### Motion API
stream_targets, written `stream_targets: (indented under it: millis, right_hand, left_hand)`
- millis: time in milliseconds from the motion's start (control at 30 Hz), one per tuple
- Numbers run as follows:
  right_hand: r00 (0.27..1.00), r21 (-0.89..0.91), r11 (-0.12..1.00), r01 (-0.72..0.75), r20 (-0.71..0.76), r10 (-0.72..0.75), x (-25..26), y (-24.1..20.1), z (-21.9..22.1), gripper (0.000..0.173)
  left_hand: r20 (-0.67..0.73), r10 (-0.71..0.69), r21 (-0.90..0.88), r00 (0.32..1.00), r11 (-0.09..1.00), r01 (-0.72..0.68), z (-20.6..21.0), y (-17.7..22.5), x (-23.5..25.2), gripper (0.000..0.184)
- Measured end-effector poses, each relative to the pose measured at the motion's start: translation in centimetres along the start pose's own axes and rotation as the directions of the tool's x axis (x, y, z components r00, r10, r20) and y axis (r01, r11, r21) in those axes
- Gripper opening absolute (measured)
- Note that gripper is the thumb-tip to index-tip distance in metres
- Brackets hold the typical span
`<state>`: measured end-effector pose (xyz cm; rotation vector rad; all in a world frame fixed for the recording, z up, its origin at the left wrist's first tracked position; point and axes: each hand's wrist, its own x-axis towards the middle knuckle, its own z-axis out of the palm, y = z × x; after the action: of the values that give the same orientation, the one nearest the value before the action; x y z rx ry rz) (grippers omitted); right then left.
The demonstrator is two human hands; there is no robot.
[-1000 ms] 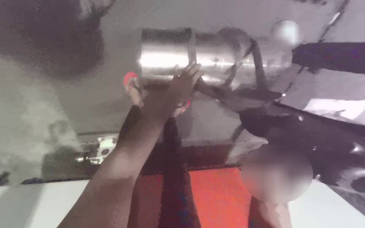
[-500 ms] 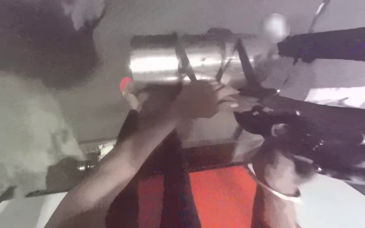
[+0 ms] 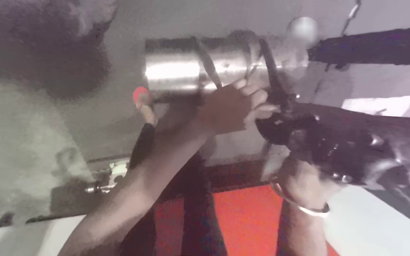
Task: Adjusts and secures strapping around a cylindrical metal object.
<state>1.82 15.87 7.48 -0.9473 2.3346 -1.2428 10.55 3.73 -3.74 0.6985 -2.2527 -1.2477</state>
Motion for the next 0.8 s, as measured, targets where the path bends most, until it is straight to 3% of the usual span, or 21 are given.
stream_targets:
  millis: [67,233,300,367,433,533,700,800]
  right_hand:
    - [0.999,-0.054,0.998,-0.036,-0.011,0.036,-0.5,-0.1,-0.2,0.027]
    - [0.999,0.104,0.994,-0.027,0.033,0.023,0.0,0.7,-0.1,0.031]
    - [0.999,0.055,0.998,-0.041,0.024,0.039,-0.1,0.3,-0.2,0.032]
    - [0.999,0.053,0.998,-0.029,0.03,0.027,0.0,0.3,-0.3,0.032]
    - [0.997,0.12,0.993,0.009,0.071,-0.017,0.2,1.2,-0.9,0.032]
    - [0.999,0.099,0.995,-0.017,0.028,0.014,-0.1,0.6,-0.8,0.029]
    - [1.0,0.11,0.994,-0.005,0.006,0.004,0.1,0.2,-0.6,0.031]
    - [0.999,0.143,0.988,0.05,-0.012,-0.049,0.0,0.0,-0.8,0.035]
  left_hand:
    - [-0.004,-0.093,-0.071,0.996,0.993,0.092,-0.2,0.9,0.0,0.024]
    - [0.035,-0.257,-0.176,0.966,0.95,0.259,0.0,1.4,-0.3,0.023]
    - [0.134,-0.272,-0.187,0.953,0.937,0.294,-0.4,1.3,-0.4,0.023]
    - [0.108,-0.196,-0.235,0.975,0.948,0.216,-0.1,0.1,-1.1,0.025]
    - [0.071,-0.116,-0.247,0.991,0.96,0.13,0.4,-1.1,-2.1,0.037]
    - [0.167,-0.102,-0.115,0.981,0.986,0.123,0.1,-1.7,-3.0,0.06]
    - [0.406,-0.187,-0.049,0.895,0.973,0.226,-1.2,-0.2,-0.4,0.057]
    - [0.421,-0.18,-0.006,0.889,0.98,0.201,0.1,0.5,0.9,0.101]
